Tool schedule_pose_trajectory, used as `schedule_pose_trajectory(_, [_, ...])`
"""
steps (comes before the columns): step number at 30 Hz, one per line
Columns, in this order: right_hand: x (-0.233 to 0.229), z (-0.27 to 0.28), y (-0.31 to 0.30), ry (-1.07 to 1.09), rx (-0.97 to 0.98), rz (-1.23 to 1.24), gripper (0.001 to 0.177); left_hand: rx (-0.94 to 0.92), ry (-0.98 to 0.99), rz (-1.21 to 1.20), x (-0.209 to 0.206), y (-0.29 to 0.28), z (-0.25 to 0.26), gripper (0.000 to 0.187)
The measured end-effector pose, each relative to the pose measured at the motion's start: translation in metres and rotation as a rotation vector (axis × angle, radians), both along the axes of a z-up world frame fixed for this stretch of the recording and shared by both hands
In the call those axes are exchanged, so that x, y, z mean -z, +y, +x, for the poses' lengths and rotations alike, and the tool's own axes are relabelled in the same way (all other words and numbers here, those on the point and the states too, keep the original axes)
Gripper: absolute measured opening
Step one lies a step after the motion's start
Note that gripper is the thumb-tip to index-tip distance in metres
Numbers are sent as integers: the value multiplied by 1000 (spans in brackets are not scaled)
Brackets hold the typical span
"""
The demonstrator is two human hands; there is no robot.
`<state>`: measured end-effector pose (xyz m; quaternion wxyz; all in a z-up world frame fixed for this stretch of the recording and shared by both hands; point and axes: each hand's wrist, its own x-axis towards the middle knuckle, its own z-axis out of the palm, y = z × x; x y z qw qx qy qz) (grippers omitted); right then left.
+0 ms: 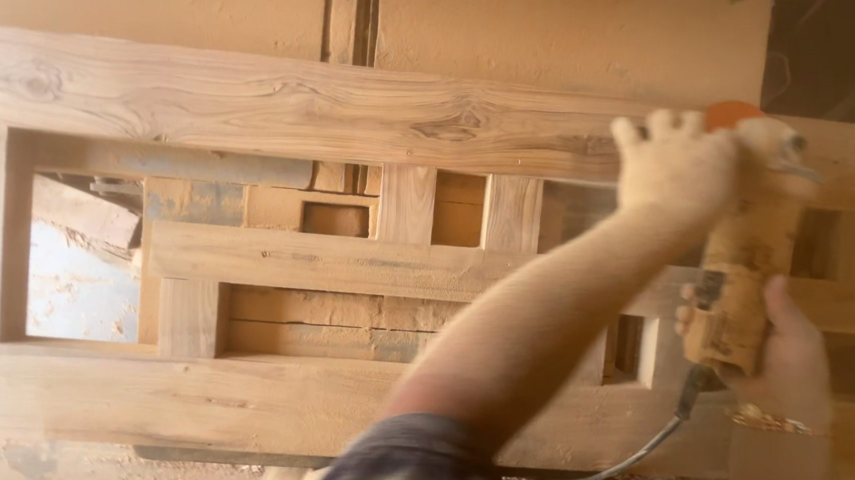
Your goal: The person uses an angle grinder with a sanding disc to smooth the surface of a wooden panel featuring a carved floral design and a lattice structure. The person moves the tool across the flat surfaces and around the carved details.
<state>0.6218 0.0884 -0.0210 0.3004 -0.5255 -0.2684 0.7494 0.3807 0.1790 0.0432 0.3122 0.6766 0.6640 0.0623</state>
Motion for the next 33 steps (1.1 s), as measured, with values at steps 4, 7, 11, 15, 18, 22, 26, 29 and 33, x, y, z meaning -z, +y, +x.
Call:
schedule_pose_trajectory(4, [-15,-70,-17,-183,-56,17,59,-144,19,34,9,-32,-56,39])
schedule_pose_trajectory(7, [-15,-134,-25,44,-216,1,51,-278,95,116,26,-67,-119,43])
schedule_pose_trajectory(11, [-4,-230,-49,190,-295,-79,44,-476,215,255,42,-122,-218,26])
schedule_pose_trajectory(15, [2,-327,-75,294,-460,9,39,-579,169,275,40,-187,-315,18])
schedule_pose_trajectory(18, [4,-395,-94,475,-510,50,43,-606,241,265,45,-217,-378,17])
schedule_pose_trajectory(22, [-4,-452,-115,344,-505,33,56,-683,122,401,47,-246,-429,16])
schedule_pose_trajectory(26, [-4,-455,-119,281,-511,32,64,-672,116,438,50,-252,-435,16])
schedule_pose_trajectory(29, [-2,-426,-121,315,-469,80,66,-643,100,371,51,-242,-409,13])
schedule_pose_trajectory(33, [1,-360,-113,263,-394,22,60,-567,42,469,47,-226,-345,14])
